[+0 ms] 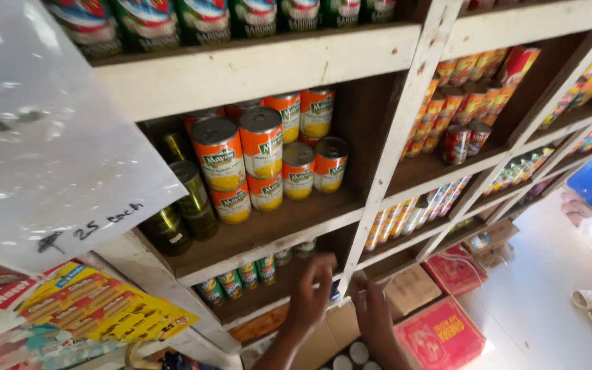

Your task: The recorder is stocking canned goods from a cardboard box onto grocery store shelves.

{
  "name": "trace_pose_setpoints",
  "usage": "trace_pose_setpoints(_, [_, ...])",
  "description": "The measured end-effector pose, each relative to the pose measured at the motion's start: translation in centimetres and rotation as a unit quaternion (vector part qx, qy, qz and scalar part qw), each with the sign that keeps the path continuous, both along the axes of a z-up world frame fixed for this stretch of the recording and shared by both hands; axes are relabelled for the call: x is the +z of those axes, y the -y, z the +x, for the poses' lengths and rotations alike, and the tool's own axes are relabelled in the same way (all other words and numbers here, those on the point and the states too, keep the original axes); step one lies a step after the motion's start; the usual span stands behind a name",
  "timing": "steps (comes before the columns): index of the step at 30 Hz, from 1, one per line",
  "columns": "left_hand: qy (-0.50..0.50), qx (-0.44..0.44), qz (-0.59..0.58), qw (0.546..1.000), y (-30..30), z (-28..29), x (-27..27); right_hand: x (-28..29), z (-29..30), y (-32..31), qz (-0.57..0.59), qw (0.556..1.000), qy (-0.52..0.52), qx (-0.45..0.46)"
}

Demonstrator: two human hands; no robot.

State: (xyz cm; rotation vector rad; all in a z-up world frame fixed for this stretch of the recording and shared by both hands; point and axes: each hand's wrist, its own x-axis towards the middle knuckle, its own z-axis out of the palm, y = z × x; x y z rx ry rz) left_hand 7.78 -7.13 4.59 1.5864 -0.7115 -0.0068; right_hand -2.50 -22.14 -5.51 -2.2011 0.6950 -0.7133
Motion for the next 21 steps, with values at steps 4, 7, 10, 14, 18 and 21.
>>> trace_pose_setpoints(4, [-0.165,-0.110,0.075,0.977,-0.5,-4.9,-19.8,-27.9,-10.9,0.5,0.312,0.946,-0.065,0.057])
trace_pose_setpoints(7, [-0.242,-0.150,0.220,0.933,-1.5,-10.0,-31.1,-31.3,-18.1,-2.5,0.316,0.930,-0.190,0.017])
trace_pose_setpoints(10, [-0.274,-0.172,0.342,0.882,-1.4,-12.0,-34.9,-33.2,-19.8,-3.5,0.181,0.948,-0.262,0.024])
trace_pose_setpoints(14, [-0.208,-0.199,0.361,0.887,-2.0,-14.4,-39.3,-34.0,-21.7,-4.8,0.221,0.947,-0.231,-0.014])
trace_pose_setpoints(18, [-0.184,-0.182,0.420,0.870,0.3,-13.8,-41.8,-36.1,-20.1,-4.0,0.177,0.957,-0.224,-0.059])
trace_pose_setpoints(21, [-0.225,-0.189,0.464,0.836,1.2,-13.3,-42.0,-36.4,-19.7,-4.1,0.240,0.939,-0.232,-0.080])
